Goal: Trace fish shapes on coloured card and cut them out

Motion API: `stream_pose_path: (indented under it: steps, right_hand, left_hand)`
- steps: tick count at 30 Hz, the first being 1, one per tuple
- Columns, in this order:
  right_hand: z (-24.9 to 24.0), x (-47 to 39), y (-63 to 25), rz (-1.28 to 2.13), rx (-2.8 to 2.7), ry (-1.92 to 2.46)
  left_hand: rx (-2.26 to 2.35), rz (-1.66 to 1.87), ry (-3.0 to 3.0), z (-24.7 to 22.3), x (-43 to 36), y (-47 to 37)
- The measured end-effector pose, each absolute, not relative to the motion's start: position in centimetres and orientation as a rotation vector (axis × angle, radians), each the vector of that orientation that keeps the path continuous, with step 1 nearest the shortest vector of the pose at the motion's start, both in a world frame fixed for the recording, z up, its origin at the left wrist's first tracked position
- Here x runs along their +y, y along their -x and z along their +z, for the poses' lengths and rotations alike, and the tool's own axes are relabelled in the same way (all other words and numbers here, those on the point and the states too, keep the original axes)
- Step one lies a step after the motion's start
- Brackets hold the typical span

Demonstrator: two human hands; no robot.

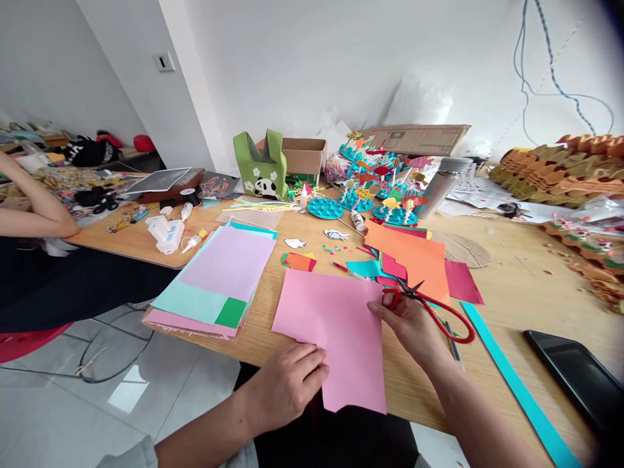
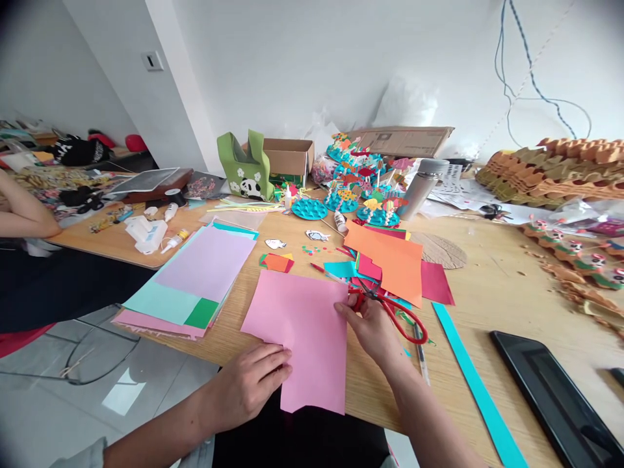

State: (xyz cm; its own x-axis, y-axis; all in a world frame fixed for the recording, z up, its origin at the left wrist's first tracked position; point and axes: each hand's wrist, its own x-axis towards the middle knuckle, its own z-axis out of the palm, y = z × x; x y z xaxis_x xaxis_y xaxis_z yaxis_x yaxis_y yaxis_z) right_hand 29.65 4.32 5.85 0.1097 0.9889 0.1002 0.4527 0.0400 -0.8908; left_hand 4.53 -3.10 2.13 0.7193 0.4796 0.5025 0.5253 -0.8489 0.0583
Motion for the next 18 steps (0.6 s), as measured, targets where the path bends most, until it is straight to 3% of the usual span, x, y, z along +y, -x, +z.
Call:
stream_pose_path:
  steps: [6, 18]
  right_hand:
    - [4.8, 5.4, -30.0, 0.851, -1.581, 1.581]
    - [4.0, 5.8, -31.1, 0.59, -1.774, 1.768]
  left_hand:
    - [-0.906, -0.694, 2.859, 2.1, -3.3, -4.6]
    - [-1.037, -0.907, 2.847, 1.5, -3.9, -5.6]
